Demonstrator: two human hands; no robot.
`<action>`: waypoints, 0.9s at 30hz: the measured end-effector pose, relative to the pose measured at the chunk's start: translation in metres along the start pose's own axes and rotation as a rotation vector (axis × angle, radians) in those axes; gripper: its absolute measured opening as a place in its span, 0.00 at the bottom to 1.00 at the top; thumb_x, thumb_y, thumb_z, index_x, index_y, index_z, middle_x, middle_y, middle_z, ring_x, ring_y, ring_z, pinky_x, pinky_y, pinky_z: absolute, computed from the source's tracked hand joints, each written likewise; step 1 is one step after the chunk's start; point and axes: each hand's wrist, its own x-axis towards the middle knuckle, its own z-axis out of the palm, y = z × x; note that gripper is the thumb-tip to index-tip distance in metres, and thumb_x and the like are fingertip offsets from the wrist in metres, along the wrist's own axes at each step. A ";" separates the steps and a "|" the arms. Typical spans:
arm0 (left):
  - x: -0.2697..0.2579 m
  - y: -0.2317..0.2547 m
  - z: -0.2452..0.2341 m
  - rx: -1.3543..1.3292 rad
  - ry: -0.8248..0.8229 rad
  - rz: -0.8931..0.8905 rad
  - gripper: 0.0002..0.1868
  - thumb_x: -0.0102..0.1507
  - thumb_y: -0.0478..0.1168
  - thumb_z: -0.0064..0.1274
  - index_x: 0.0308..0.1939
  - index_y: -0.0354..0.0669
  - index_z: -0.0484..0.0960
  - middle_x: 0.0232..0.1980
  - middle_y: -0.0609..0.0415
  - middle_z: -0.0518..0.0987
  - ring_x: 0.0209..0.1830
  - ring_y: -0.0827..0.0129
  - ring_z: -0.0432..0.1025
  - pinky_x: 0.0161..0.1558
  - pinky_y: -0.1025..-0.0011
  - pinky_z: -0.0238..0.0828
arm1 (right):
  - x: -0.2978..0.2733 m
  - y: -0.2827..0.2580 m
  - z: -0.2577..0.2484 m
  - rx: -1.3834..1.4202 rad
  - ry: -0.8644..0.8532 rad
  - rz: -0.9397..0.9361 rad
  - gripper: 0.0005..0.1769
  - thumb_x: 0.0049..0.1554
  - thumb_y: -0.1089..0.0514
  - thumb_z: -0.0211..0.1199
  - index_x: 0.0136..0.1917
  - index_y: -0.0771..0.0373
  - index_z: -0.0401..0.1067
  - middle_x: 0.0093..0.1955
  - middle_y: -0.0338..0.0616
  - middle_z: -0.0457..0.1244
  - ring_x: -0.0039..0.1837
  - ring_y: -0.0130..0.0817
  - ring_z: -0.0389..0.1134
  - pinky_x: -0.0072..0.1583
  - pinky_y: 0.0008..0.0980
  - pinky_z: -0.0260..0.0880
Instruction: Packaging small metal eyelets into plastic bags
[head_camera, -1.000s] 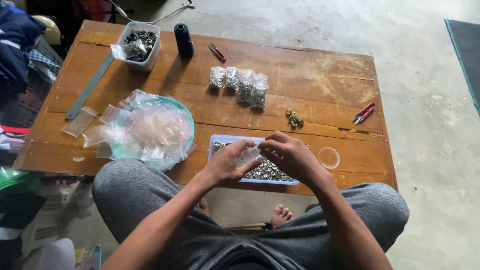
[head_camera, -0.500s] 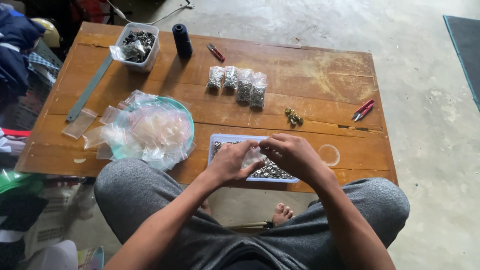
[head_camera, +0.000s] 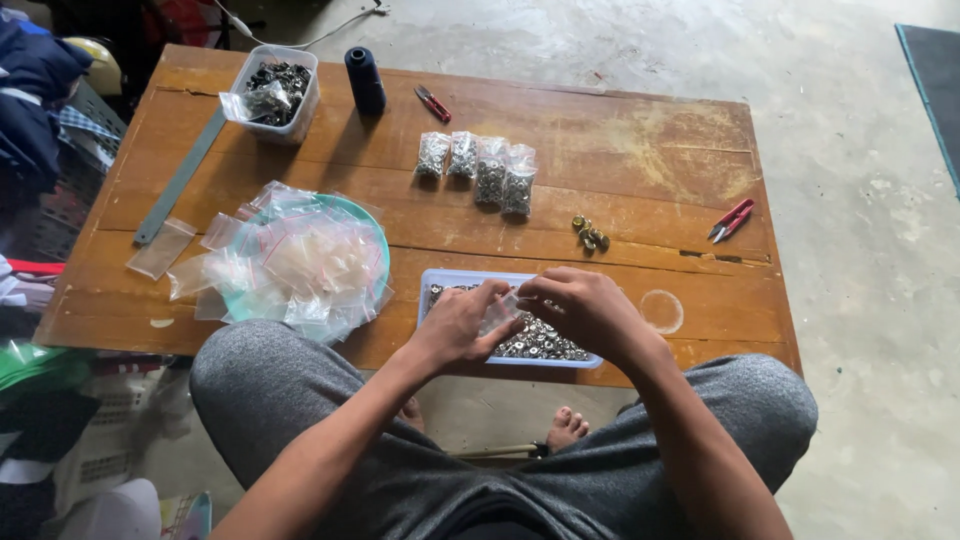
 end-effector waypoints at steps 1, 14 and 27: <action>0.000 -0.005 0.002 0.002 0.002 -0.001 0.24 0.65 0.55 0.53 0.59 0.54 0.65 0.46 0.47 0.84 0.49 0.53 0.81 0.60 0.48 0.66 | 0.001 0.003 0.003 0.000 0.001 -0.003 0.04 0.57 0.59 0.65 0.44 0.51 0.71 0.38 0.38 0.68 0.44 0.45 0.72 0.43 0.42 0.74; -0.006 -0.018 -0.002 -0.182 0.187 0.045 0.24 0.61 0.53 0.59 0.57 0.54 0.71 0.45 0.40 0.83 0.48 0.42 0.79 0.49 0.47 0.75 | -0.021 0.053 0.065 -0.093 -0.367 0.180 0.14 0.56 0.52 0.66 0.55 0.51 0.75 0.54 0.47 0.68 0.54 0.55 0.73 0.51 0.50 0.77; -0.007 -0.023 -0.003 -0.272 0.275 0.173 0.24 0.60 0.51 0.62 0.57 0.48 0.78 0.43 0.42 0.83 0.46 0.44 0.79 0.49 0.51 0.75 | -0.023 0.049 0.072 -0.018 -0.039 0.016 0.04 0.59 0.56 0.62 0.47 0.46 0.75 0.44 0.34 0.70 0.51 0.41 0.73 0.49 0.38 0.77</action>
